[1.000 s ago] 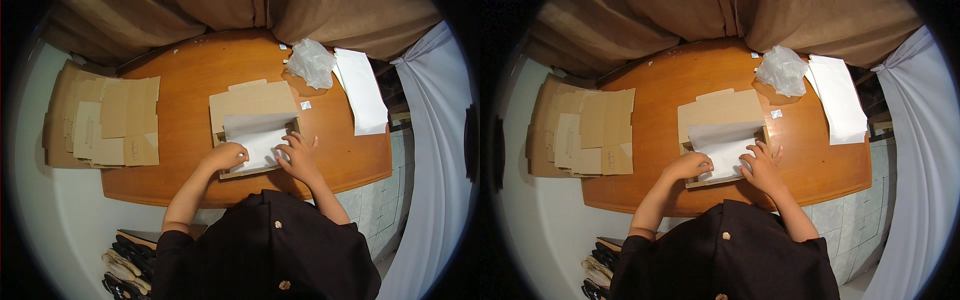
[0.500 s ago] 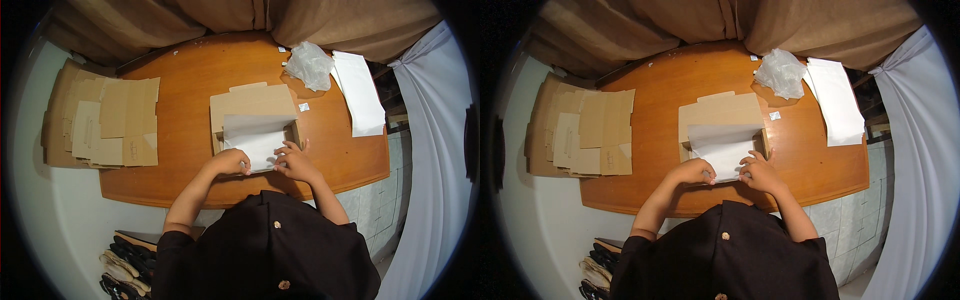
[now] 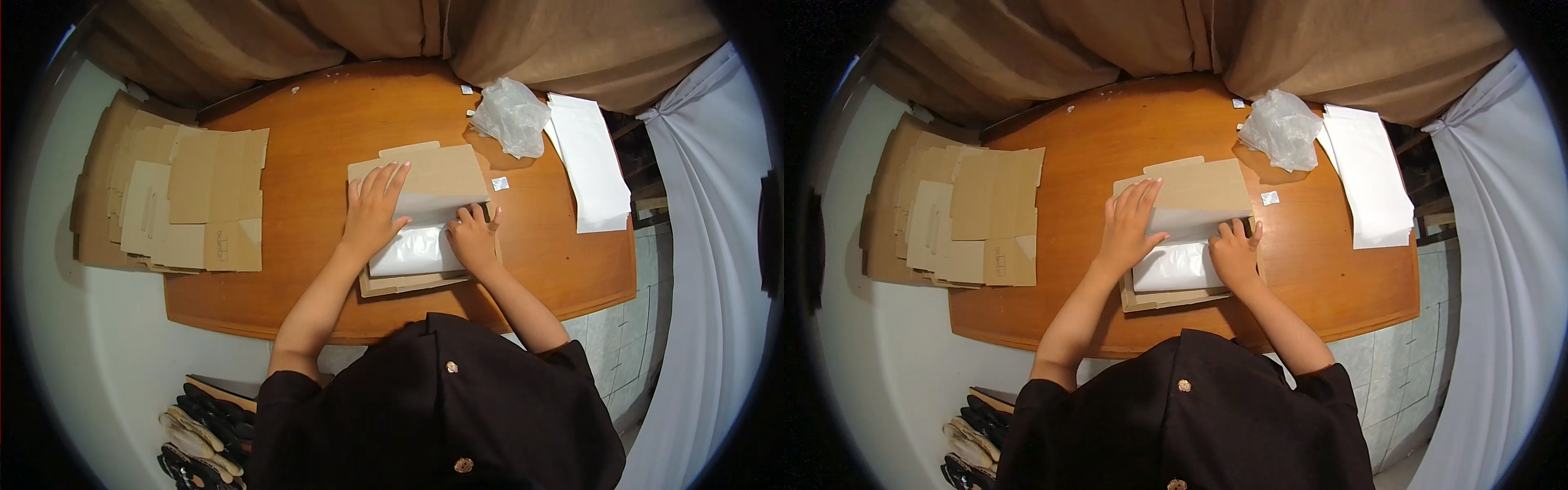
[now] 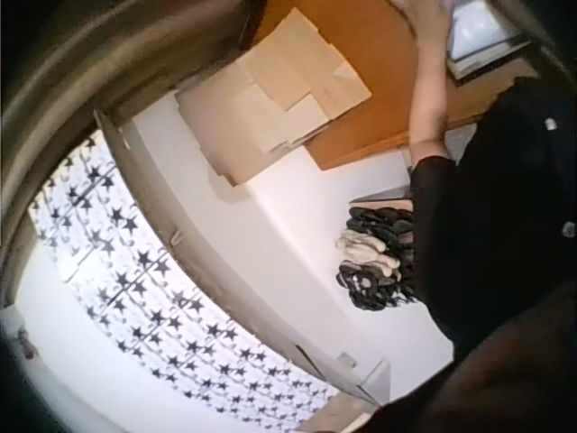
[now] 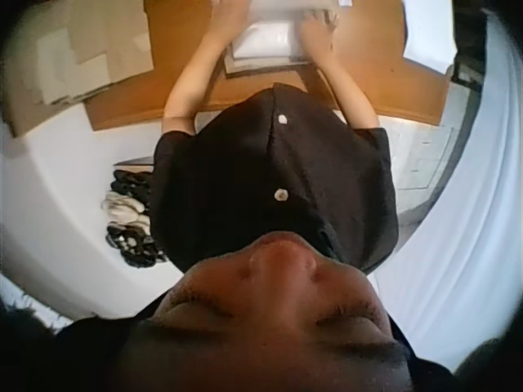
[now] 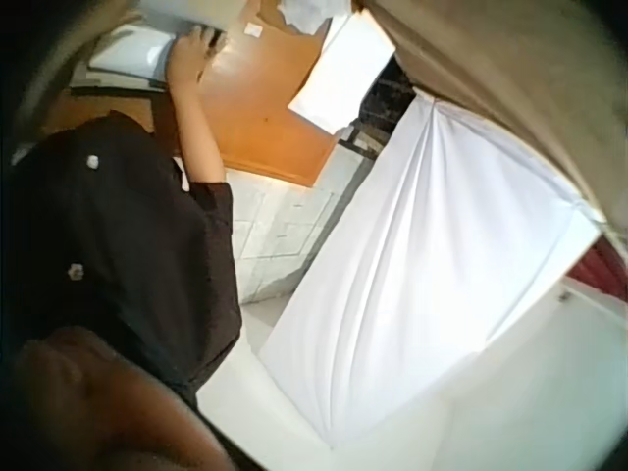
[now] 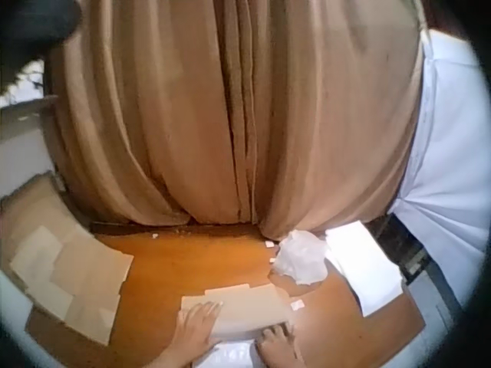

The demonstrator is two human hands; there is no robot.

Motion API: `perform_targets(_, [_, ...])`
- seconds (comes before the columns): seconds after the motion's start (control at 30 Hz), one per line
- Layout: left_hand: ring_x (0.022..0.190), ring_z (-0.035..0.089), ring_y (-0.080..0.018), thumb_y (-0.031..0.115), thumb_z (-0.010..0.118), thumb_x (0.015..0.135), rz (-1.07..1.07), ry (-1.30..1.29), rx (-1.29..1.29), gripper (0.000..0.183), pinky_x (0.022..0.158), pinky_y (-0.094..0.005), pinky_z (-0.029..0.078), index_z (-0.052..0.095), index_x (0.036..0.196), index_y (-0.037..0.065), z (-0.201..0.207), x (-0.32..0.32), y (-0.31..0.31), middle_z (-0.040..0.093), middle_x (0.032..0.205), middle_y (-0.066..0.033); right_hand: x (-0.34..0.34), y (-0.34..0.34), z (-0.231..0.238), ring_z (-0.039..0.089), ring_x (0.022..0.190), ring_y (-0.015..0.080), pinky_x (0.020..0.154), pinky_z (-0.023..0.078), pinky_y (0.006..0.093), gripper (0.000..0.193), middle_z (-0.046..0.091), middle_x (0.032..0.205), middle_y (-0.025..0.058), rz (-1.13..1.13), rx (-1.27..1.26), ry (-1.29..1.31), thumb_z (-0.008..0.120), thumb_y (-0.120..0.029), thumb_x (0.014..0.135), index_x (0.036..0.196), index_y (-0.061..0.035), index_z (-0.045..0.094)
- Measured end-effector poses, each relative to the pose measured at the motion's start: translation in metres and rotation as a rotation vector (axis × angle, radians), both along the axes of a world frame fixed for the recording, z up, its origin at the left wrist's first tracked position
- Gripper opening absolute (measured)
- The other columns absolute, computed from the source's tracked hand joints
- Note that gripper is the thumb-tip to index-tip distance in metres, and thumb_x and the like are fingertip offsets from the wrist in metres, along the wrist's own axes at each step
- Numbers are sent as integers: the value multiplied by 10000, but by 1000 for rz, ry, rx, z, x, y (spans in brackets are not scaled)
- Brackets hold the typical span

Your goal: Folding cardboard shoe boxes and placing them on a shelf.

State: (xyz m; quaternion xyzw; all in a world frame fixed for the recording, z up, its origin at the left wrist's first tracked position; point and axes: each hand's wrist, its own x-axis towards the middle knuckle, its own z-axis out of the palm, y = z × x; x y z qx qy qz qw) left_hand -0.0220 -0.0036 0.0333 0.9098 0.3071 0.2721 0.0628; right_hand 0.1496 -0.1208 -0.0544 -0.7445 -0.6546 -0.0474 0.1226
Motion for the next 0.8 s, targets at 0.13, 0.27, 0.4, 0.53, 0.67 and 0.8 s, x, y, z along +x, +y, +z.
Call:
perform_targets(0.13, [917,550,-208,168,704,708,-78,152,-34,539,892,-436,332,509,1209,136,-19,-3,9,593,902,-39,-2,0,-11,457,1097,240,969,99,618,52,542,936,13,-31,69,-128,662,-209,723,705,-164,645])
perform_targets(0.27, [792,570,-198,106,651,731,-221,132,-28,243,844,-423,362,611,970,133,-36,-24,1,597,796,-18,-5,-13,8,456,1074,233,962,98,598,138,530,979,-3,-18,160,49,693,-236,707,812,-180,623])
perform_targets(0.4, [740,569,-188,73,656,709,-238,26,-3,181,770,-376,399,624,874,141,-29,-39,-15,589,768,-13,-7,-32,39,435,1099,236,959,94,596,229,531,1027,-10,-50,226,250,718,-254,692,889,-196,616])
perform_targets(0.53, [714,569,-195,66,652,693,-192,37,36,192,742,-342,403,618,870,129,-22,-44,-12,583,760,-13,-5,-27,48,374,1194,247,963,61,610,217,527,1105,-7,-176,366,261,716,-215,691,890,-232,630])
perform_targets(0.67, [708,577,-194,32,566,712,-171,0,76,167,673,-317,430,606,856,107,-19,-46,-14,584,782,-21,8,-29,38,386,1204,240,951,62,623,166,539,1073,-24,-41,231,90,699,-164,685,829,-225,643])
perform_targets(0.8, [720,583,-200,35,588,705,8,51,-122,138,642,-322,452,592,832,88,-28,-58,-14,579,793,-26,9,-32,37,422,1174,228,942,79,622,134,552,1038,-34,-89,203,118,696,-159,691,799,-222,647])
